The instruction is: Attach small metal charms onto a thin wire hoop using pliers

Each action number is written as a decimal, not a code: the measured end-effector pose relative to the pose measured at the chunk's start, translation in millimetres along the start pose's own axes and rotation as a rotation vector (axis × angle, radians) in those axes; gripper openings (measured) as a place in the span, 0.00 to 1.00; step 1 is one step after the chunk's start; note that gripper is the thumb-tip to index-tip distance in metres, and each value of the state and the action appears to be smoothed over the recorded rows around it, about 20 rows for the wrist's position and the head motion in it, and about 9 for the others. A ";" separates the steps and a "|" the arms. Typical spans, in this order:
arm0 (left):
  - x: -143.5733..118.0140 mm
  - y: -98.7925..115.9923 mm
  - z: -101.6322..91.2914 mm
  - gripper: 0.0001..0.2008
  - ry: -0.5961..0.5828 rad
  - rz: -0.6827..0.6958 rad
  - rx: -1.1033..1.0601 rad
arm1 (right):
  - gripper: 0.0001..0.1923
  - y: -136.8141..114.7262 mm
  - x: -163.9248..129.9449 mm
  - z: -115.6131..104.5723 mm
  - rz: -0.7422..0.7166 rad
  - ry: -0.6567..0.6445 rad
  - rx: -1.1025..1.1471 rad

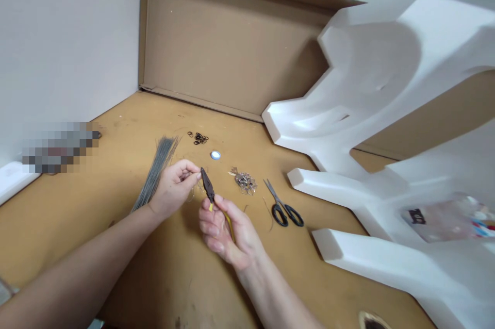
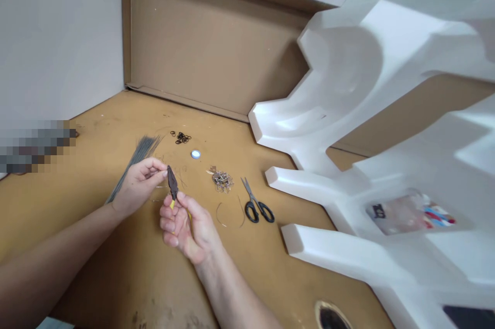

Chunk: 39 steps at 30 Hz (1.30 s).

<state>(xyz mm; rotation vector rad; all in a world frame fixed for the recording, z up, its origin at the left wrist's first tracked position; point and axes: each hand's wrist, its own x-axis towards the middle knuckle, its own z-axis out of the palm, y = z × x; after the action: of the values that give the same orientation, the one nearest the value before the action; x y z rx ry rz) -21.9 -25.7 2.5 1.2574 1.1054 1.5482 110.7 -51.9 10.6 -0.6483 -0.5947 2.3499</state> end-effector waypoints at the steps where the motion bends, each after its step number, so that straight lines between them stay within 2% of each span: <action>1: 1.0 1.2 -0.3 0.03 -0.005 -0.020 -0.018 | 0.10 -0.2 0.2 0.2 -0.013 0.012 -0.012; 8: 7.0 0.2 -3.9 0.04 -0.042 -0.179 -0.160 | 0.14 -3.2 -2.7 -0.1 -0.194 0.119 -0.311; 12: 7.2 -1.4 -6.0 0.04 -0.055 -0.225 -0.174 | 0.14 -5.9 -5.5 0.6 -0.273 0.184 -0.412; 16: 7.5 -2.4 -8.0 0.05 -0.093 -0.241 -0.217 | 0.13 -7.4 -5.5 -1.3 -0.314 0.243 -0.459; 24: 6.7 3.0 -5.6 0.04 -0.084 -0.306 -0.184 | 0.15 -5.9 -4.3 -0.9 -0.346 0.284 -0.617; 27: 6.7 2.4 -3.9 0.04 -0.082 -0.326 -0.204 | 0.14 -6.2 -6.7 2.0 -0.388 0.321 -0.841; 31: 7.2 -1.1 -2.1 0.04 -0.055 -0.289 -0.190 | 0.11 -5.3 -10.8 5.4 -0.581 0.421 -1.404; 33: 7.2 -2.1 -1.5 0.04 -0.044 -0.271 -0.157 | 0.10 -3.7 -11.6 5.6 -0.666 0.430 -1.617; 39: 2.7 -5.6 1.4 0.03 -0.016 -0.188 -0.028 | 0.11 0.8 -10.0 1.1 -0.748 0.490 -1.907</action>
<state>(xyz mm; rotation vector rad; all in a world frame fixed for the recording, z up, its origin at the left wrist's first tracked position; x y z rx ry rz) -20.5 -21.4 -2.1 1.1121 1.1537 1.4060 116.5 -59.3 14.0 -1.2771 -2.2101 0.3158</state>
